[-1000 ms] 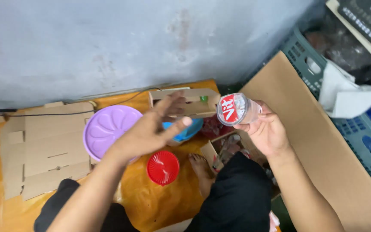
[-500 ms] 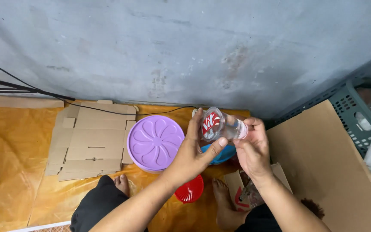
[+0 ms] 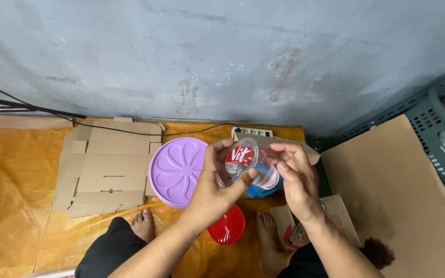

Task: The person is picking up small items with tongs, assembling cardboard boxes, and using a brush to clean the boxes before packing.

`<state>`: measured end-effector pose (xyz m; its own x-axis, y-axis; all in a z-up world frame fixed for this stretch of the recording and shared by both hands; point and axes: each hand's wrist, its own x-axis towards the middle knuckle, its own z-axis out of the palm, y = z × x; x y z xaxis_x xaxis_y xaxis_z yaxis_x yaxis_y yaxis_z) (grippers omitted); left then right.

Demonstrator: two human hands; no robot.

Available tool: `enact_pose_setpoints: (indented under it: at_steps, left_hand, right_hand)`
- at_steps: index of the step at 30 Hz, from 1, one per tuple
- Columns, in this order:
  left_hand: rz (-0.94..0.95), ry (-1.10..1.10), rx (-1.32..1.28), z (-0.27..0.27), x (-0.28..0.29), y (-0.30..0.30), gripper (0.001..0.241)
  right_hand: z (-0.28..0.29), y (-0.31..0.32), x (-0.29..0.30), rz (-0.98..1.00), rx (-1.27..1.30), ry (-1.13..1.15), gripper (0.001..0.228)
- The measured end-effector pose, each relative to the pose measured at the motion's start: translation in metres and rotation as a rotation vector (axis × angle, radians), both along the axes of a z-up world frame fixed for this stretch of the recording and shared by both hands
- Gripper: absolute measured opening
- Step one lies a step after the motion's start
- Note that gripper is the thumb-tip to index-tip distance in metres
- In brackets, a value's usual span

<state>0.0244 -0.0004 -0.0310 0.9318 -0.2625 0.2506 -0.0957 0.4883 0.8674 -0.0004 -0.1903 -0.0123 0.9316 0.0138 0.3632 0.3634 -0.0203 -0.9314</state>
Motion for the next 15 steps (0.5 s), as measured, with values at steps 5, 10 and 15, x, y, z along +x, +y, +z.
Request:
enact_pose_setpoints:
  at_steps: [5, 10, 15]
  left_hand:
    - [-0.07, 0.022, 0.047, -0.003, -0.005, -0.006, 0.067]
    - [-0.025, -0.048, 0.055, -0.008, -0.003, -0.015, 0.056]
    - [0.021, -0.025, 0.013, 0.003, -0.007, -0.018, 0.039]
  right_hand:
    - [0.021, 0.016, -0.003, 0.079, -0.003, 0.012, 0.058]
    - [0.035, 0.027, -0.007, -0.022, -0.131, -0.014, 0.042]
    - [0.025, 0.032, -0.007, -0.144, -0.071, 0.036, 0.033]
